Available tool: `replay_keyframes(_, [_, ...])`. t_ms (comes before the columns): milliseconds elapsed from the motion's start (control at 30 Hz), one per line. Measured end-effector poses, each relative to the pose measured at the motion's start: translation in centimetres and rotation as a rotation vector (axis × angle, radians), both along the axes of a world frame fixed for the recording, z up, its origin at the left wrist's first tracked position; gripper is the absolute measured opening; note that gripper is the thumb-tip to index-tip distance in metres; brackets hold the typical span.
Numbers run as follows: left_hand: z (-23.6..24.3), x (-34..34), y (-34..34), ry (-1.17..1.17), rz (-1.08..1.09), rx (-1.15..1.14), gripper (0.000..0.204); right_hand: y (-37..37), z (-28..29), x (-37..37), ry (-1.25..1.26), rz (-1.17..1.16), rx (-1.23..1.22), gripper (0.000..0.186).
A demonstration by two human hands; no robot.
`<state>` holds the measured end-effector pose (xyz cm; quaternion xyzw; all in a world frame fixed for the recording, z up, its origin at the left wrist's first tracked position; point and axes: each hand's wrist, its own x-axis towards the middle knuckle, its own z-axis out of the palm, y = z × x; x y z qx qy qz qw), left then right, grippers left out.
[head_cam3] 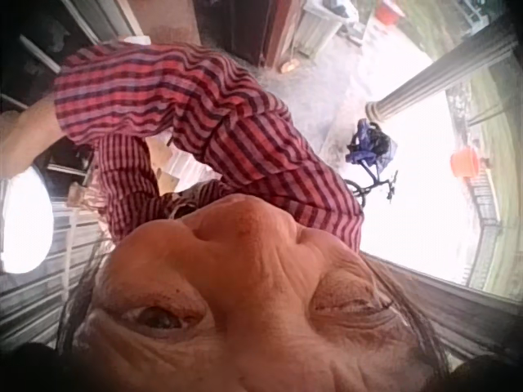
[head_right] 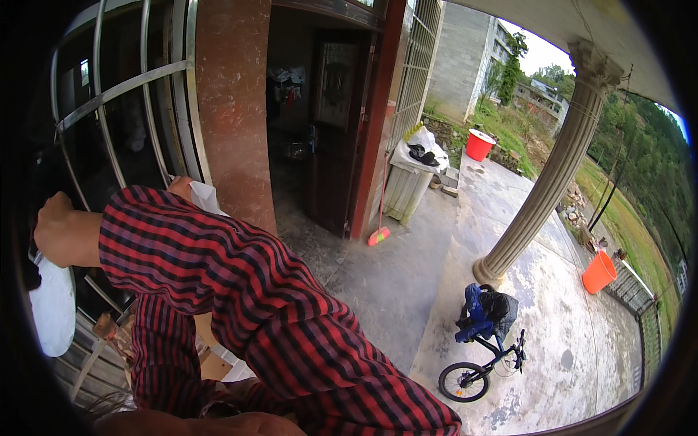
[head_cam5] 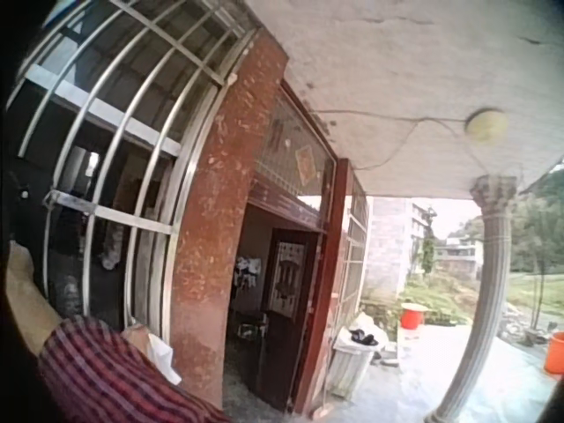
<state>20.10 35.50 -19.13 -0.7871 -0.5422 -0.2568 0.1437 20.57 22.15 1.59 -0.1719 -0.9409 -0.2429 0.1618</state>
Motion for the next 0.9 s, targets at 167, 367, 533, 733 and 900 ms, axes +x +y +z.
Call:
replay_keyframes(167, [0.5,-0.4,-0.3,0.0,-0.004,0.005,0.02,-0.5,0.1,0.9,0.042,0.026,-0.015,0.023])
replay_keyframes(367, [1.8,-0.2,-1.0,-0.003,-0.034,0.042,0.017,-1.9,1.4,3.0,0.064,0.025,-0.037,0.022])
replay_keyframes(533, [2.2,4.8,-3.9,-0.06,-0.15,0.105,0.015,-1.7,1.3,4.6,0.103,0.093,-0.05,0.02])
replay_keyframes(733, [2.0,7.2,-11.8,-0.23,-0.233,0.129,0.013,-3.6,1.8,4.8,0.146,0.006,-0.082,0.037])
replay_keyframes(900, [0.7,0.2,-25.3,-0.374,-0.304,0.339,0.016,-4.0,2.0,5.2,0.16,0.039,-0.074,0.035])
